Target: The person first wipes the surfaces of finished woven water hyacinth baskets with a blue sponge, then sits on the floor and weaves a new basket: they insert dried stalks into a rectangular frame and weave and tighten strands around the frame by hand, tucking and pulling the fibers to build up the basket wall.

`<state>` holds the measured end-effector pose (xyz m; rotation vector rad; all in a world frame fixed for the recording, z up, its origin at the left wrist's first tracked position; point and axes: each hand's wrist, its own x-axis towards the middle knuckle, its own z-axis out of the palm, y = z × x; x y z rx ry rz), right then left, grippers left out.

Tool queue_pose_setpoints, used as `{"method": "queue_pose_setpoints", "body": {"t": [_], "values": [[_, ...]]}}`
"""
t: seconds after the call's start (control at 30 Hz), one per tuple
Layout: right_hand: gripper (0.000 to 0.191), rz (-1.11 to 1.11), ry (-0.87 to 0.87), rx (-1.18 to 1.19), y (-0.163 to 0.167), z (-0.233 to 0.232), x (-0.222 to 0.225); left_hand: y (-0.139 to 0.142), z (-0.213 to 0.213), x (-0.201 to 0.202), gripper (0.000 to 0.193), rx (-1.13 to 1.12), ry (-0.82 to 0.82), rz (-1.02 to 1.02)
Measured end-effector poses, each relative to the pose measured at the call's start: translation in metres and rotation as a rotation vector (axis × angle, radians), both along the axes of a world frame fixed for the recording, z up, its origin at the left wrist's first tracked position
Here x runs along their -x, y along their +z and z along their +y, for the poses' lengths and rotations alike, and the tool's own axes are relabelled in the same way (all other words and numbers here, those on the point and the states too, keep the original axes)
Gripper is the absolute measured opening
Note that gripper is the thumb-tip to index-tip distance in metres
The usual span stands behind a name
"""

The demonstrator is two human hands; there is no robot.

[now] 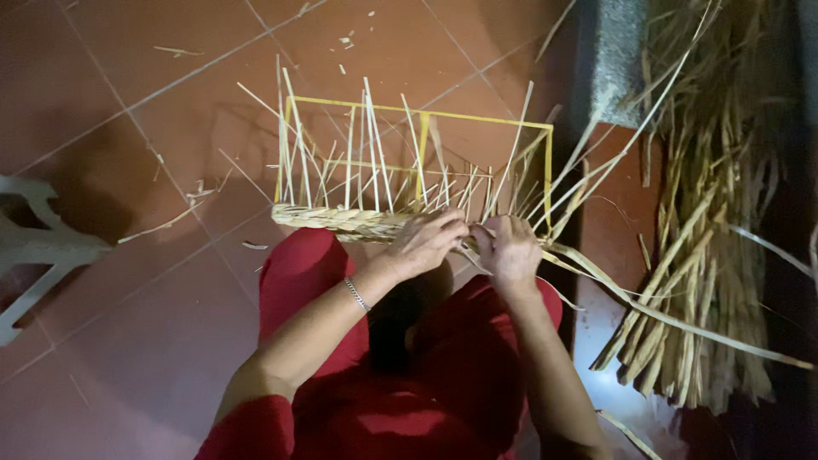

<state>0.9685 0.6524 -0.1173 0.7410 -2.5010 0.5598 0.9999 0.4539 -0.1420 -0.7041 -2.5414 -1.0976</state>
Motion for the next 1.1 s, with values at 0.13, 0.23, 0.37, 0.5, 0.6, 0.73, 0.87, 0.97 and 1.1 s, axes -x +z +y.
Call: {"method": "queue_pose_setpoints", "body": {"t": [0.13,0.23,0.37,0.5,0.6,0.73,0.87,0.97,1.1], "values": [[0.033,-0.03,-0.023,-0.045,-0.015,0.0,-0.001,0.001,0.009,0.009,0.012,0.037,0.072,-0.16],[0.027,-0.1,-0.034,0.001,-0.023,0.001,-0.01,0.005,0.017,0.02,0.009,0.042,0.167,-0.394],[0.021,-0.205,-0.07,0.083,-0.025,0.007,-0.026,0.01,0.026,0.03,0.012,0.038,0.301,-0.451],[0.013,-0.21,-0.052,0.098,-0.011,0.017,-0.04,0.012,0.035,0.038,0.023,0.145,0.341,-0.44],[0.022,0.111,-0.145,0.034,0.005,0.023,-0.049,0.012,0.039,0.044,0.046,0.222,0.359,-0.622],[0.026,0.184,-0.108,-0.012,0.017,0.024,-0.063,0.006,0.041,0.034,0.024,0.333,0.26,-0.246],[0.034,0.036,-0.094,-0.089,-0.002,0.03,-0.065,0.004,0.048,0.026,0.032,0.512,0.108,-0.174],[0.025,-0.129,-0.061,0.028,-0.021,0.038,-0.061,0.012,0.045,0.022,0.031,0.248,0.066,-0.164],[0.015,-0.554,-0.084,0.38,-0.031,0.056,-0.074,0.028,0.029,0.008,0.019,-0.089,-0.004,-0.286]]}}
